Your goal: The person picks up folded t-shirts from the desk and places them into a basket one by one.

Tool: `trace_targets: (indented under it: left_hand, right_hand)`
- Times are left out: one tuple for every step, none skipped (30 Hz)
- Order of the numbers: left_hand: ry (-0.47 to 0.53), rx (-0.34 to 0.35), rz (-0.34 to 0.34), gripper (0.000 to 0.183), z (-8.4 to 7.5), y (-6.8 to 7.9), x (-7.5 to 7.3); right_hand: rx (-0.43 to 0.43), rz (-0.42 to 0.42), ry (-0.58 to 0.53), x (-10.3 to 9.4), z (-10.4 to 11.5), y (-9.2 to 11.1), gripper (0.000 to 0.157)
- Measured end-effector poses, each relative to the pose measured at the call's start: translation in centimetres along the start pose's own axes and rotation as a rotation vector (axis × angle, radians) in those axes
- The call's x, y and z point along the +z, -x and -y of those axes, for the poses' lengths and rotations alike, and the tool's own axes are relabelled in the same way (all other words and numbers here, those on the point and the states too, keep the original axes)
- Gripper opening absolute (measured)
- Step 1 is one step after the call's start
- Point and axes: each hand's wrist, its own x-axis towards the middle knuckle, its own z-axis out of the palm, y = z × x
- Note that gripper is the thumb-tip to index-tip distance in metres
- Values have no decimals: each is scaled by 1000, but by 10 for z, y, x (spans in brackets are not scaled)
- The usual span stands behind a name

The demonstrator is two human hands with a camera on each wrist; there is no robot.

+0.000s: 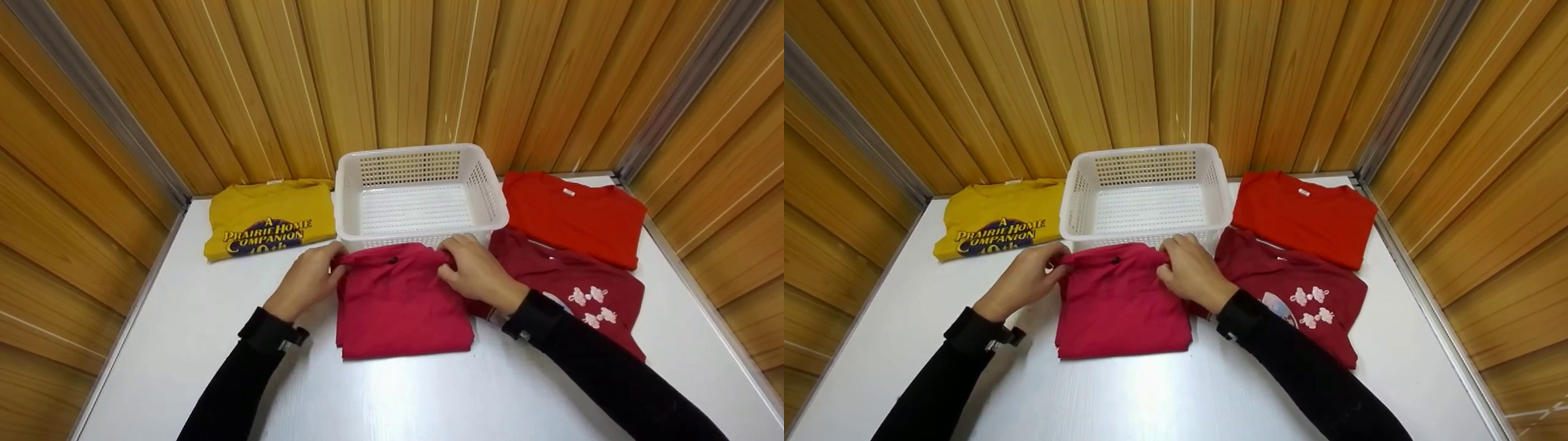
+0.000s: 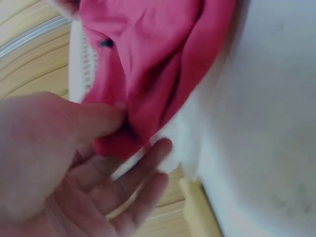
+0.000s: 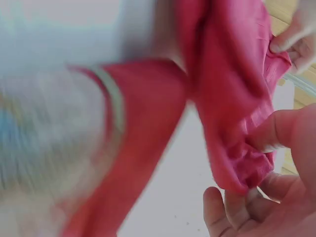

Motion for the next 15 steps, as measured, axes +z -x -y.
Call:
trace_targets:
  left_hand:
    - [22,17,0,12,-1,0,-4]
    - [43,39,0,13,-2,1,-8]
    - [63,66,-5,14,-4,1,-11]
    - [83,92,-10,15,-6,1,-15]
    - [102,121,-13,15,-7,2,-18]
    - [124,148,-17,14,-9,2,-22]
    - [153,169,-22,14,-11,1,-26]
    - [176,183,-25,15,-13,1,-30]
    - [195,195,-28,15,-16,0,-34]
    - [211,202,-32,15,-18,-1,-38]
    - [221,206,-35,15,-21,-2,-43]
    - [228,207,-41,15,-24,-3,-47]
    - [232,209,-49,15,-27,-5,-51]
    - [236,218,-53,14,-31,-7,-56]
    - [245,229,-56,13,-34,-9,-60]
  right_hand:
    - [-5,-10,-11,-4,1,2,23]
    - [-6,-16,-24,-9,2,3,21]
    - [-4,-18,-37,-13,3,5,20]
    - [4,-18,-50,-18,4,6,20]
    - [6,-18,-65,-23,5,7,20]
    - [3,-17,-85,-28,5,8,20]
    - [5,-23,-121,-34,5,8,22]
    - [4,-33,-156,-39,5,7,26]
    - [3,-41,-190,-45,5,7,30]
    - [0,-52,-223,-51,4,6,32]
    - [-7,-60,-260,-58,2,4,32]
    - [-13,-67,-293,-64,1,3,31]
    - [-16,-73,-324,-71,0,2,30]
    - [-24,-75,-335,-76,-1,0,27]
    - [-32,-73,-347,-83,-2,-1,23]
